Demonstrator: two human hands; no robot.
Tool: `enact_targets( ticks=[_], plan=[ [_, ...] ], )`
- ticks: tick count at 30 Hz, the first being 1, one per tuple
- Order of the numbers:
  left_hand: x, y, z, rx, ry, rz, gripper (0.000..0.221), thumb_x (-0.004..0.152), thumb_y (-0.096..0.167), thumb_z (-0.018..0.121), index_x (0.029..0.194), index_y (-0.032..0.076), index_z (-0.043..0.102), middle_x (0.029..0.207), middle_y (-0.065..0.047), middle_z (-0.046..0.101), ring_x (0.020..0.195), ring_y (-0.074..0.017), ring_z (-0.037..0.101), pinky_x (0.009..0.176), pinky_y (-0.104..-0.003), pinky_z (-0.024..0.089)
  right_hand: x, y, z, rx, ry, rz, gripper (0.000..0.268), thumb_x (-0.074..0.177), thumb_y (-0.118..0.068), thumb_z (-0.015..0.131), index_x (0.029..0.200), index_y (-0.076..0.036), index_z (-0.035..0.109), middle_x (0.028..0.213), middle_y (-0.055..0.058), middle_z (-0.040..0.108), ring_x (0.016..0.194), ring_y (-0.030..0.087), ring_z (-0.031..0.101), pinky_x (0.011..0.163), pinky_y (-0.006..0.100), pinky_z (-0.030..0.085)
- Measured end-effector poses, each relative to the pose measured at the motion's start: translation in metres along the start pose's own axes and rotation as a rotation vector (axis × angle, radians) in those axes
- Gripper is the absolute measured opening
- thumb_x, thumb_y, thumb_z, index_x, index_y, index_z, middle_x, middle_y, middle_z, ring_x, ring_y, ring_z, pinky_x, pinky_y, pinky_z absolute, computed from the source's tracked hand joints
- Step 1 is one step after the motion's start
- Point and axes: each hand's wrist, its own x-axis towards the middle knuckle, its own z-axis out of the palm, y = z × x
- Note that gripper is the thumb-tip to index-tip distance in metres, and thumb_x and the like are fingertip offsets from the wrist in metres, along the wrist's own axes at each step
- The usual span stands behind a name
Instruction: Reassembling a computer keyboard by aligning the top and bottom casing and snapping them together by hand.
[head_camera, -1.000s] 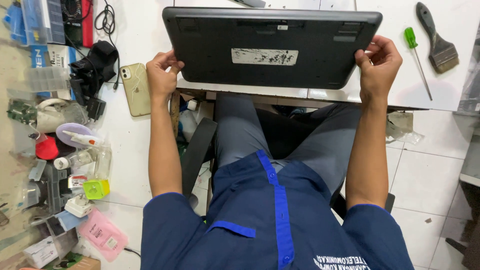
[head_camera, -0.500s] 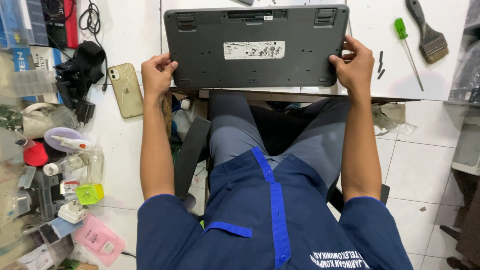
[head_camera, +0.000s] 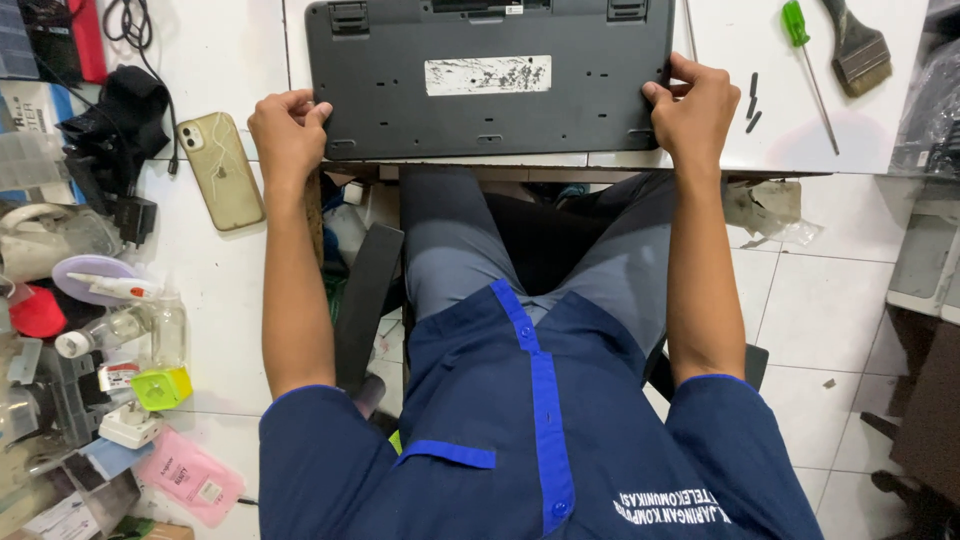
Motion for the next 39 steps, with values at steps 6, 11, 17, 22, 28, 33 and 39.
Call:
enact_targets(
  ticks=[6,11,17,22,28,33,39],
  plan=[
    [-0.029,0.041,-0.037,-0.001,-0.151,-0.185,0.040,0.113,0.031,0.087,0.149,0.013,0.084,0.124,-0.005,0.087,0.109,-0.0241,0.082,0.105,-0.047,0.065,-0.020,0.021,0.000,-0.132,0.052,-0.154,0.047,0.105,-0.024,0.101,0.146,-0.006,0.088,0.117,0.020,0.088,0.097,0.031,0.082,0.099,0.046,0.063],
    [-0.043,0.021,-0.029,-0.088,-0.226,-0.332,0.044,0.110,0.034,0.091,0.150,0.016,0.081,0.123,0.006,0.082,0.079,-0.0096,0.085,0.094,-0.030,0.067,-0.047,0.021,-0.009,-0.099,-0.028,-0.041,0.048,0.109,-0.034,0.095,0.146,-0.004,0.086,0.113,0.004,0.089,0.076,0.018,0.079,0.093,0.040,0.065],
    [-0.053,-0.001,-0.004,-0.597,-0.028,-0.350,0.037,0.105,0.010,0.093,0.140,0.010,0.084,0.111,0.000,0.075,0.094,-0.0110,0.083,0.083,-0.029,0.083,-0.062,-0.005,-0.017,0.098,-0.068,0.094,0.060,0.103,-0.029,0.100,0.154,-0.024,0.070,0.118,0.002,0.073,0.083,0.011,0.067,0.087,0.034,0.063],
    [-0.070,-0.002,0.000,-1.014,-0.111,-0.527,0.057,0.109,0.020,0.090,0.163,0.011,0.070,0.083,0.003,0.062,0.071,-0.0123,0.075,0.075,-0.028,0.074,-0.093,-0.017,-0.015,0.223,-0.019,-0.208,0.040,0.104,-0.043,0.112,0.133,-0.023,0.091,0.172,0.009,0.045,0.169,0.033,0.048,0.087,0.039,0.064],
    [-0.079,-0.003,0.007,-0.976,-0.135,-0.559,0.061,0.111,0.019,0.086,0.168,0.010,0.066,0.087,0.002,0.068,0.076,-0.0133,0.075,0.068,-0.023,0.065,-0.102,-0.014,0.018,-0.225,0.281,-0.816,0.042,0.098,-0.012,0.120,0.131,-0.030,0.100,0.170,0.017,0.065,0.159,0.045,0.043,0.129,0.064,0.052],
    [-0.075,-0.038,0.027,-1.026,-0.167,-0.484,0.051,0.116,0.013,0.082,0.165,0.012,0.066,0.091,-0.008,0.073,0.077,-0.0195,0.082,0.063,-0.023,0.068,-0.096,-0.067,0.087,-0.179,0.282,-1.175,0.024,0.112,-0.019,0.096,0.134,-0.026,0.093,0.141,0.001,0.084,0.128,0.028,0.075,0.117,0.053,0.054],
    [-0.074,-0.055,0.033,-1.035,-0.156,-0.348,0.042,0.120,0.010,0.080,0.159,0.011,0.066,0.103,-0.024,0.087,0.079,-0.0269,0.089,0.063,-0.027,0.073,-0.084,-0.097,0.134,-0.064,0.394,-1.435,0.006,0.105,-0.010,0.090,0.106,-0.016,0.092,0.104,0.004,0.083,0.091,0.023,0.073,0.100,0.044,0.065]
  ],
)
